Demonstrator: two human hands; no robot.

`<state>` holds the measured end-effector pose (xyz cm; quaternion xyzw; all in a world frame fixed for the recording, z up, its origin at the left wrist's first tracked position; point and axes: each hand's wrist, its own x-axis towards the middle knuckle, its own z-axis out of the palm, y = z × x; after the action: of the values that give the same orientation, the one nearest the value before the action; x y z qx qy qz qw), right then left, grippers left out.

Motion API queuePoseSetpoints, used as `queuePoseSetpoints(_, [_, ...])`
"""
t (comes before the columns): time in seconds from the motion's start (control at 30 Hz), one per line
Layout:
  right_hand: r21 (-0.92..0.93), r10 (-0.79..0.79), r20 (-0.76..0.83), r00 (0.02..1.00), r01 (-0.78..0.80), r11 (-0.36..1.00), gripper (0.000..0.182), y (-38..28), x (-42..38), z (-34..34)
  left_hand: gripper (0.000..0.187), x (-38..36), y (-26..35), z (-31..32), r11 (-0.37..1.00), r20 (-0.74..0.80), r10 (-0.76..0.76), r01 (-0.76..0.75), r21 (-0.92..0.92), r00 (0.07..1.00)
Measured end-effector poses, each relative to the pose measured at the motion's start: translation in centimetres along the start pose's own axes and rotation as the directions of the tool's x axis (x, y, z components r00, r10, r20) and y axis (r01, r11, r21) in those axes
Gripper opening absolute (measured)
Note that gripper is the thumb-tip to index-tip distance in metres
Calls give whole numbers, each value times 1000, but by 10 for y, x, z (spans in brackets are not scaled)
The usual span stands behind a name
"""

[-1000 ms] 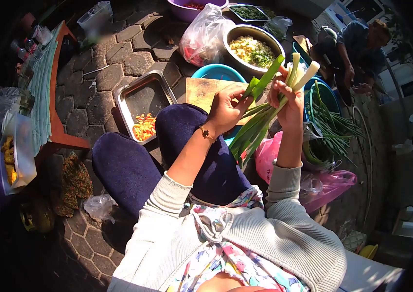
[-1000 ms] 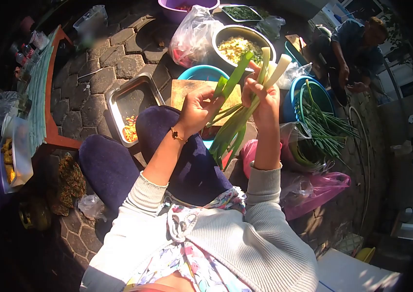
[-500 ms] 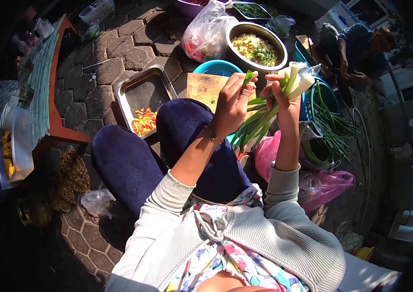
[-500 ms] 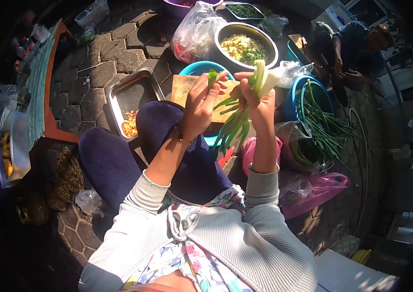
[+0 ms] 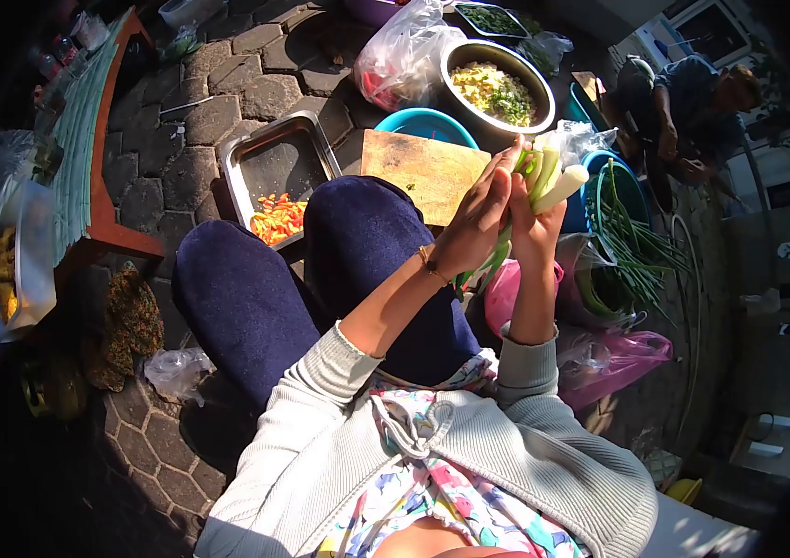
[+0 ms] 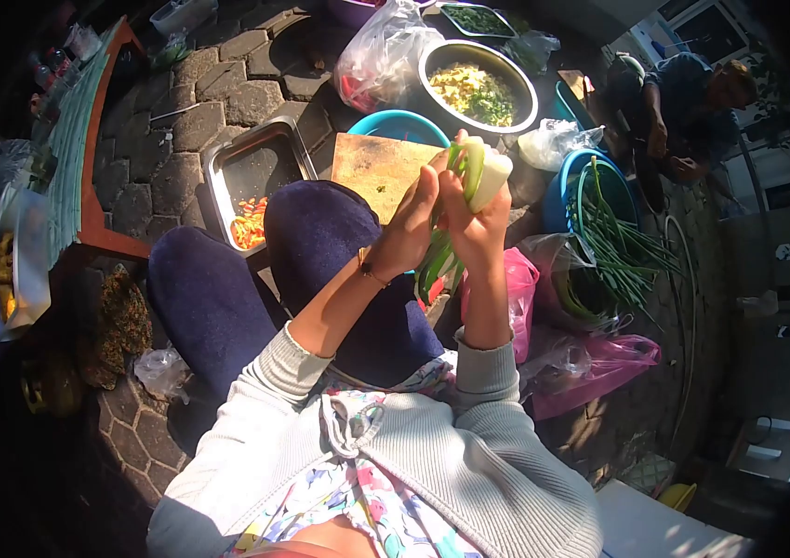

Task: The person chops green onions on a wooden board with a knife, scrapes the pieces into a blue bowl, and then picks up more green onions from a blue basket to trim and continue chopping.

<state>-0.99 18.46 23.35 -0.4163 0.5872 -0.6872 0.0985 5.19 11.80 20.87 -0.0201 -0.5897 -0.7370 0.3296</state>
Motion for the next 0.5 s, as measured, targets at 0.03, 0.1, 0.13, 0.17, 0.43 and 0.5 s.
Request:
queuePoseSetpoints(0.03, [0, -19, -19, 1000, 19, 1000, 29, -1, -1, 0, 70, 0, -1, 0, 999, 11, -9, 9, 36, 1000])
queuePoseSetpoints(0.1, [27, 2, -27, 1000, -1, 1000, 33, 2, -2, -5, 69, -1, 0, 3, 998, -4, 6, -6, 57, 1000])
queuePoseSetpoints(0.13, [11, 1, -36, 999, -1, 1000, 35, 4, -1, -9, 66, -2, -3, 4, 997, 13, 21, -22, 77, 1000])
queuePoseSetpoints(0.17, [-6, 1, -46, 999, -1, 1000, 37, 5, 0, -11, 63, -3, -1, 4, 995, 31, 35, -38, 95, 999])
queuePoseSetpoints(0.43, [-148, -128, 119, 985, 145, 978, 41, 12, 4, -18, 32, -2, -5, 4, 814, 22, 346, -312, 490, 938])
queuePoseSetpoints(0.5, [-177, -110, 124, 986, 132, 975, 44, 14, 2, -19, 28, -1, -7, 12, 795, -105, 418, -308, 523, 902])
